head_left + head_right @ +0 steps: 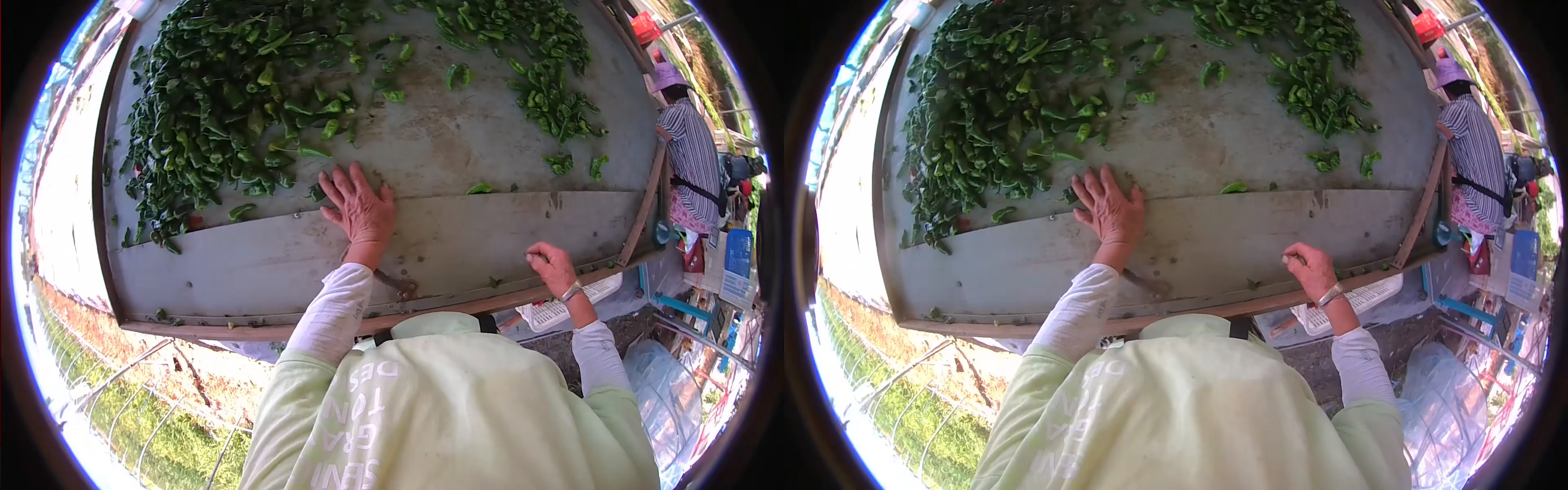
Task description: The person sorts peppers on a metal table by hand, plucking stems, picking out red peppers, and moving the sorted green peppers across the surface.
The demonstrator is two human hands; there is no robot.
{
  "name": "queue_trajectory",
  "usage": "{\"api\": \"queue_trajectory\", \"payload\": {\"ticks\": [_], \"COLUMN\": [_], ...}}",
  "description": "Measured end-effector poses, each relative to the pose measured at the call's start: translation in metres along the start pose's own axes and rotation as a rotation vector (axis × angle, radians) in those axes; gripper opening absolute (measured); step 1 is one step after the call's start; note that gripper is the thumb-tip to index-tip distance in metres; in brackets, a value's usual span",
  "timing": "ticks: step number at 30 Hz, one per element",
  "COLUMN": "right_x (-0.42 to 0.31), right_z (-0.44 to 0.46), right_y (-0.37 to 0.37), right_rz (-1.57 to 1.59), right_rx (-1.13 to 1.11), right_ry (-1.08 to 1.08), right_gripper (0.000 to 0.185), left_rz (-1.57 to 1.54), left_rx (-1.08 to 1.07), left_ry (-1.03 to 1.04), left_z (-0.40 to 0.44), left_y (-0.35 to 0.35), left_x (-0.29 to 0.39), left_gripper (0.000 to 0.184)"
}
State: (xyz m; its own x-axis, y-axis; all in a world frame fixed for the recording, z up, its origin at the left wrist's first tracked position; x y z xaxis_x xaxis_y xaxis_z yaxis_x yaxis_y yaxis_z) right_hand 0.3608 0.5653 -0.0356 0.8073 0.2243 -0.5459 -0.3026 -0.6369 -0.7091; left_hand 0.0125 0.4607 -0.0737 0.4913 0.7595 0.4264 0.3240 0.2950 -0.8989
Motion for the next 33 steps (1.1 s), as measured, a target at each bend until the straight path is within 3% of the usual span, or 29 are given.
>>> {"api": "queue_trajectory", "payload": {"ticks": [7, 11, 14, 17, 19, 20, 22, 23, 24, 25, 27, 29, 31, 33], "right_x": [-0.067, -0.083, -0.062, -0.026, 0.008, 0.010, -0.020, -0.029, -0.055, -0.072, -0.069, -0.066, -0.070, -0.067], "right_z": [0.128, 0.147, 0.160, 0.172, 0.169, 0.168, 0.161, 0.158, 0.150, 0.145, 0.149, 0.151, 0.148, 0.148], "right_y": [0.033, 0.023, 0.028, 0.019, 0.005, 0.017, 0.031, 0.044, 0.055, 0.063, 0.065, 0.062, 0.061, 0.063], "right_rz": [-0.139, -0.279, -0.266, -0.023, 0.766, 0.769, 0.119, 0.119, -0.047, -0.214, -0.202, -0.191, -0.225, -0.234], "right_rx": [0.389, 0.318, 0.142, 0.144, 0.435, 0.433, 0.740, 0.739, 0.810, 0.871, 0.858, 0.855, 0.851, 0.840], "right_ry": [-0.264, -0.259, -0.325, -0.171, 0.309, 0.317, 0.061, 0.062, -0.128, -0.317, -0.223, -0.124, -0.142, -0.103], "right_gripper": [0.033, 0.033, 0.031, 0.027, 0.023, 0.023, 0.020, 0.020, 0.019, 0.018, 0.018, 0.017, 0.017, 0.016], "left_rz": [-0.142, -0.200, -0.297, -0.356, -0.195, -0.155, -0.281, -0.408, -0.766, -0.763, -0.347, -0.193, -0.111, -0.050], "left_rx": [-0.053, -0.120, -0.149, -0.043, 0.115, 0.142, 0.050, -0.035, -0.233, -0.236, 0.093, 0.292, 0.299, 0.242], "left_ry": [0.070, 0.159, 0.291, 0.407, 0.293, 0.272, 0.360, 0.437, 0.387, 0.383, 0.476, 0.382, 0.152, 0.124], "left_z": [0.000, -0.005, -0.007, -0.001, 0.011, 0.019, 0.029, 0.033, 0.043, 0.056, 0.091, 0.140, 0.185, 0.207], "left_y": [-0.006, -0.016, -0.025, -0.053, -0.074, -0.074, -0.065, -0.059, -0.054, -0.060, -0.085, -0.106, -0.113, -0.111], "left_x": [-0.006, -0.012, -0.029, -0.055, -0.071, -0.078, -0.068, -0.060, -0.053, -0.047, -0.034, -0.037, -0.048, -0.042], "left_gripper": [0.064, 0.060, 0.058, 0.060, 0.062, 0.061, 0.062, 0.062, 0.062, 0.062, 0.064, 0.065, 0.068, 0.069]}}
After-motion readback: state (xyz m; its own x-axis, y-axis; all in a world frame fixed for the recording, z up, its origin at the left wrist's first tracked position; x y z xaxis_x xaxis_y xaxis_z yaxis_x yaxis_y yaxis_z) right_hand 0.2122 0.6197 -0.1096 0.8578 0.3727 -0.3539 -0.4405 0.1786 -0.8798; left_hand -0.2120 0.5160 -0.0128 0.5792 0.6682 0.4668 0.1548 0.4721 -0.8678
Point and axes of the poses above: each hand's wrist, its own z-axis towards the middle knuckle, its own y-axis out of the palm, x = y × z, the point moved 5 cm from there along z, towards the middle knuckle, and after that the axes turned 6 degrees about -z, right-handed, at the moved point
